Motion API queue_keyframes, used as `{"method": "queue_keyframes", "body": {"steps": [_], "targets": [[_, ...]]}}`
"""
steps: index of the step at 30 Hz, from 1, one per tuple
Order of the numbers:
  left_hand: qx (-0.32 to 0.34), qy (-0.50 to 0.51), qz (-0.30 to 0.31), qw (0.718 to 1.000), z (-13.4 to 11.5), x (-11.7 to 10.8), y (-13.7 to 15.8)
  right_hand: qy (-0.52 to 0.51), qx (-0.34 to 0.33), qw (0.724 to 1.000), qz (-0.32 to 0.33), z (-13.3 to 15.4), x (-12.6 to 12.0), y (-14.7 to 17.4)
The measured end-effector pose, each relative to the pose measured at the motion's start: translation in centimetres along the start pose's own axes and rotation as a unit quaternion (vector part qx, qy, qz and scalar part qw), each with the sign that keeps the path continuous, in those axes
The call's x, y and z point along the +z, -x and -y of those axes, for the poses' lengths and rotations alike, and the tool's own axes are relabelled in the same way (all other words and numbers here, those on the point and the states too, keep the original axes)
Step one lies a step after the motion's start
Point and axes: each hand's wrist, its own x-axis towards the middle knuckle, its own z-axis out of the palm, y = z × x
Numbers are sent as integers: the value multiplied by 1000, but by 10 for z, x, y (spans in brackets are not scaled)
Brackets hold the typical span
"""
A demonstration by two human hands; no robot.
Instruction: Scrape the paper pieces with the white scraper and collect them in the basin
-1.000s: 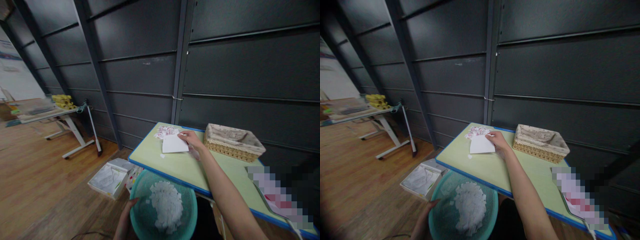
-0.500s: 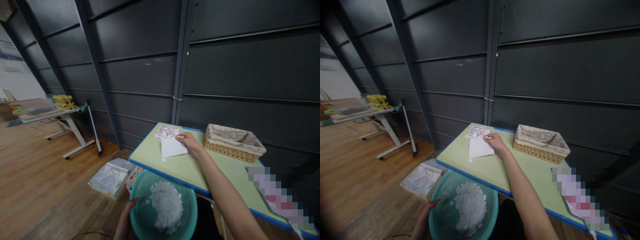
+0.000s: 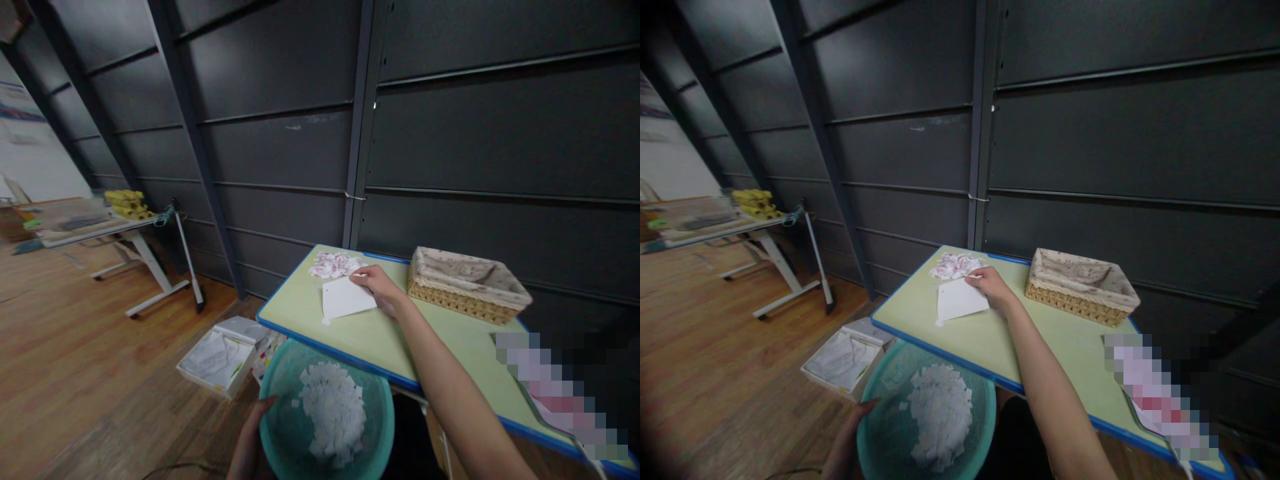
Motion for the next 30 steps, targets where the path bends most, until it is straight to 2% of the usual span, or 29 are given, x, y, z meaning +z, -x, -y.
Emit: {"method": "queue_keyframes", "body": {"steps": [8,12,15,17,19,21,23,25,30], "targets": [[-13,10,43,999,-2,-8,-5,47,-28,992,117,8,3,3],[-13,-5,24,1000,-2,-8,-7,58,-45,982,174,12,9,5],[16,-40,7,999,0,-4,-4,26,-35,979,200,10,10,4],[21,-42,9,999,1,-2,-1,-7,-39,990,137,7,8,0],[10,-29,12,999,1,1,1,-16,-51,999,-7,3,3,-5],[3,-22,5,1000,0,3,3,19,-62,985,-162,-1,-4,-10],[-7,-13,0,1000,-2,4,3,83,-69,962,-250,-5,-10,-15],[-16,-8,2,1000,-2,4,2,143,-78,951,-263,-7,-12,-16],[-7,-4,5,1000,-1,0,0,216,-114,947,-210,-8,-1,-14]]}}
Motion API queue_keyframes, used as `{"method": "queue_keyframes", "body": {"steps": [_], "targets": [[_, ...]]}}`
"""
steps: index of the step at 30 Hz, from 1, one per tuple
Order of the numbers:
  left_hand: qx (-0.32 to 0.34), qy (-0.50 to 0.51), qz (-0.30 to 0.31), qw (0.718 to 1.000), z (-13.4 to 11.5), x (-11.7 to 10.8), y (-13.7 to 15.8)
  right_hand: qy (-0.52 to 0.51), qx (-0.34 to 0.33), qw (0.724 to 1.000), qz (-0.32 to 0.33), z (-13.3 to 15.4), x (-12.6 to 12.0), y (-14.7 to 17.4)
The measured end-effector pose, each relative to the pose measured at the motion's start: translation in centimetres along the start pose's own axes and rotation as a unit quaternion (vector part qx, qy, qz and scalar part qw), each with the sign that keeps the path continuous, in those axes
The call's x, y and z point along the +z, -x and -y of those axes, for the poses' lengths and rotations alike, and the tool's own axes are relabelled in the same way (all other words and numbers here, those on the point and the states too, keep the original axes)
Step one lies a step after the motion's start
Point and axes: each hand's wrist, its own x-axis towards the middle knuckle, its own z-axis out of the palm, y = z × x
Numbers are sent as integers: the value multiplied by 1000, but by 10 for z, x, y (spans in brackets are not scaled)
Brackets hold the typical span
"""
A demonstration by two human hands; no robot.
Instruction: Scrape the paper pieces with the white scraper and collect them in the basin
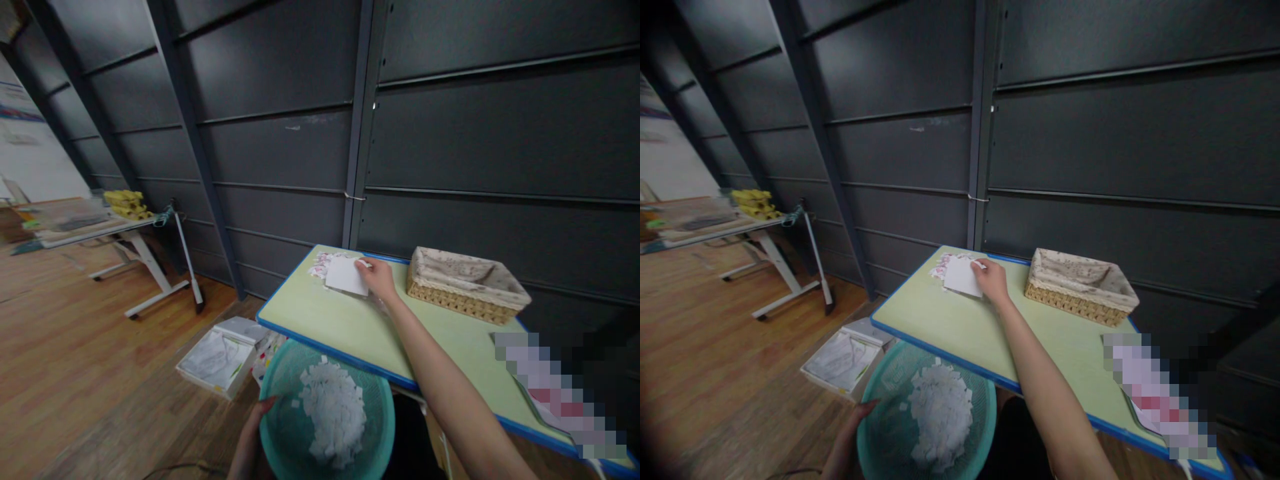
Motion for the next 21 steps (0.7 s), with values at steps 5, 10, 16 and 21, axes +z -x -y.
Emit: {"method": "queue_keyframes", "body": {"steps": [5,10,16,21], "targets": [[18,-15,-11,1000,1,-1,0,30,-29,999,11,7,11,8],[33,-10,-20,999,4,5,4,54,-42,997,24,8,11,9],[53,-37,-35,997,5,6,4,38,-39,999,6,7,4,5],[10,-8,-13,1000,3,4,3,53,-44,997,21,6,5,5]]}}
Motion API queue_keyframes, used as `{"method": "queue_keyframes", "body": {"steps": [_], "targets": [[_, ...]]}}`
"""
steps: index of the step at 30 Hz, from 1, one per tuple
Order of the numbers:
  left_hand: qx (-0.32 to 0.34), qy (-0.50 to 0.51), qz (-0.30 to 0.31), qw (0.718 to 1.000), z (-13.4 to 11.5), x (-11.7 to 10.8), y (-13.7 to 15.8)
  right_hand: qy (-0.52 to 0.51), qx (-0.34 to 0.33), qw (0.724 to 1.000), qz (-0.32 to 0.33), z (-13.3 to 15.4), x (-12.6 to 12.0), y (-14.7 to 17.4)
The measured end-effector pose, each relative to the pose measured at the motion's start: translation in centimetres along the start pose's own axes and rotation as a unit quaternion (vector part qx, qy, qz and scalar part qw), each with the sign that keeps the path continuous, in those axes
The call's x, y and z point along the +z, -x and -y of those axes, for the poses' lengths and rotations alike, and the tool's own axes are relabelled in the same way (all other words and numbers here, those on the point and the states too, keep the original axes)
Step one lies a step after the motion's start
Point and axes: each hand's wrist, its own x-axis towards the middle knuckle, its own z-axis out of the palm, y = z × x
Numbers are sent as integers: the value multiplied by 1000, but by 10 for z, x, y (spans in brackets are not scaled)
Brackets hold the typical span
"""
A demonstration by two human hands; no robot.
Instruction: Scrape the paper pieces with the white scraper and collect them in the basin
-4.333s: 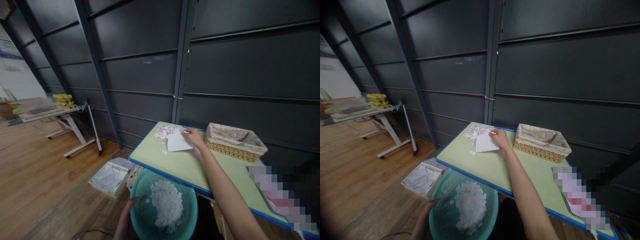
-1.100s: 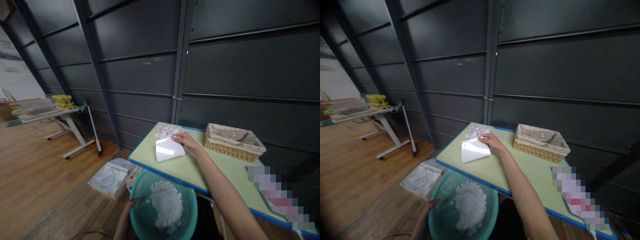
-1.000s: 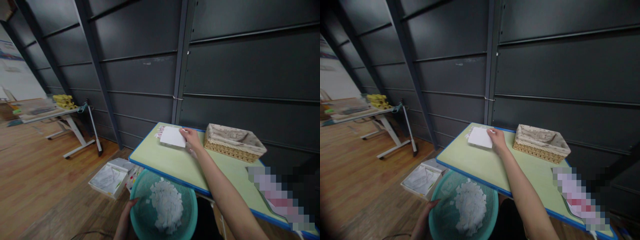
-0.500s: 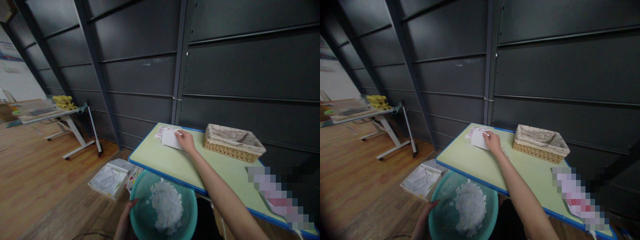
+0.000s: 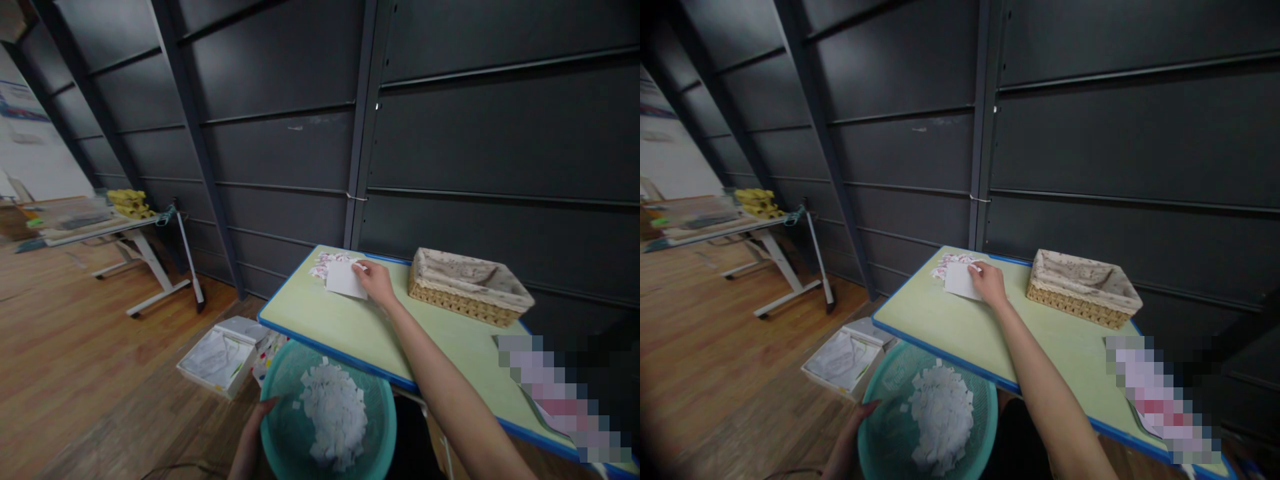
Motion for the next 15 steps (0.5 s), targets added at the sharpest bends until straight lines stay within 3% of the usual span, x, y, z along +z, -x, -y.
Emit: {"method": "queue_keyframes", "body": {"steps": [6,15], "targets": [[-3,8,-4,1000,-3,1,4,-37,1,999,1,1,1,-1],[8,-14,-14,1000,2,1,2,-11,9,1000,12,0,3,0]]}}
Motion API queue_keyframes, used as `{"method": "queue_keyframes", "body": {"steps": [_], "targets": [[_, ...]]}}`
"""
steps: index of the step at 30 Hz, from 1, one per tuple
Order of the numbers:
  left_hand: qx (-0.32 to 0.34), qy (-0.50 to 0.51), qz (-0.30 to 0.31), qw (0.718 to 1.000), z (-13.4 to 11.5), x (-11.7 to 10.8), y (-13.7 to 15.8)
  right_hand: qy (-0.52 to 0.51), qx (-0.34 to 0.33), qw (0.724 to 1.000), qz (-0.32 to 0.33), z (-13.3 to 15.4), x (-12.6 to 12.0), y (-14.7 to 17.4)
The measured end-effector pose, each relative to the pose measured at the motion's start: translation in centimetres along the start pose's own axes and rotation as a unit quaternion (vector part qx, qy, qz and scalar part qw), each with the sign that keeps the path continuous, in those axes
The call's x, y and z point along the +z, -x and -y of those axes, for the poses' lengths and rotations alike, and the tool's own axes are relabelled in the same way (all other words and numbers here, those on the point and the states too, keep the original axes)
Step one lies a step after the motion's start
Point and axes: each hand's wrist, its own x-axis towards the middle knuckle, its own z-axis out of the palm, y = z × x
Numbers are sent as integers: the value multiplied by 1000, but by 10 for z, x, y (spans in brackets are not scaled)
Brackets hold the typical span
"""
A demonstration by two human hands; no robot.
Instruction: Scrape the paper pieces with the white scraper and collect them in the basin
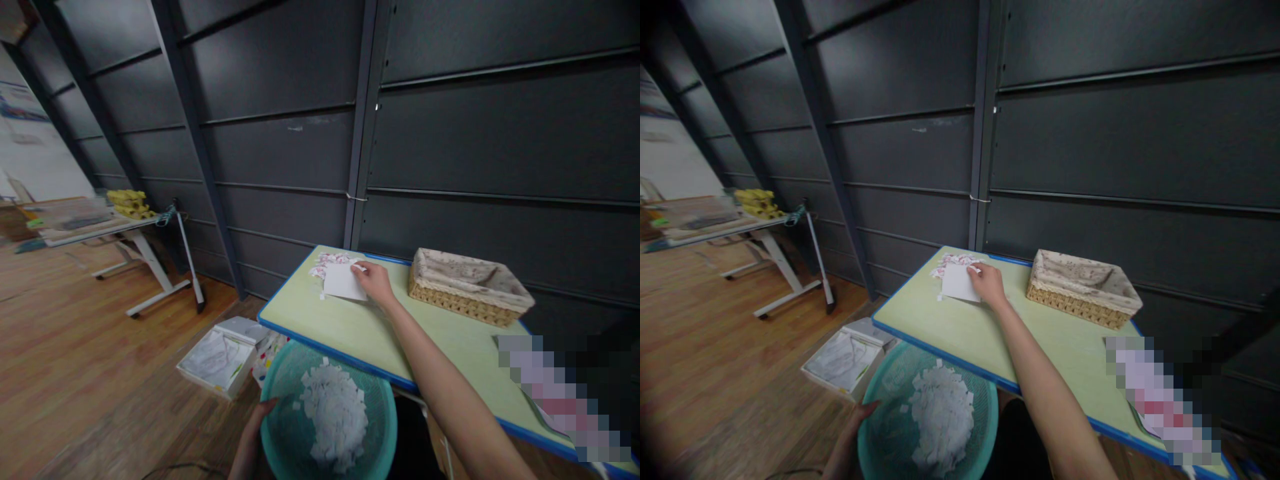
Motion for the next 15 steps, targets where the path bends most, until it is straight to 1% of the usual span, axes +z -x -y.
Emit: {"method": "queue_keyframes", "body": {"steps": [2,5,7,10,15], "targets": [[-6,-2,4,1000,0,-1,-2,-8,5,1000,-5,-1,-1,-1],[7,-12,4,1000,1,-4,-4,-18,3,1000,-12,0,0,-1],[15,-20,8,1000,2,-5,-5,-26,-5,1000,0,1,2,0],[9,-15,21,1000,2,-6,-4,-54,-12,998,18,2,2,0],[9,-14,19,1000,1,-4,-2,-65,-1,998,-3,1,-2,-2]]}}
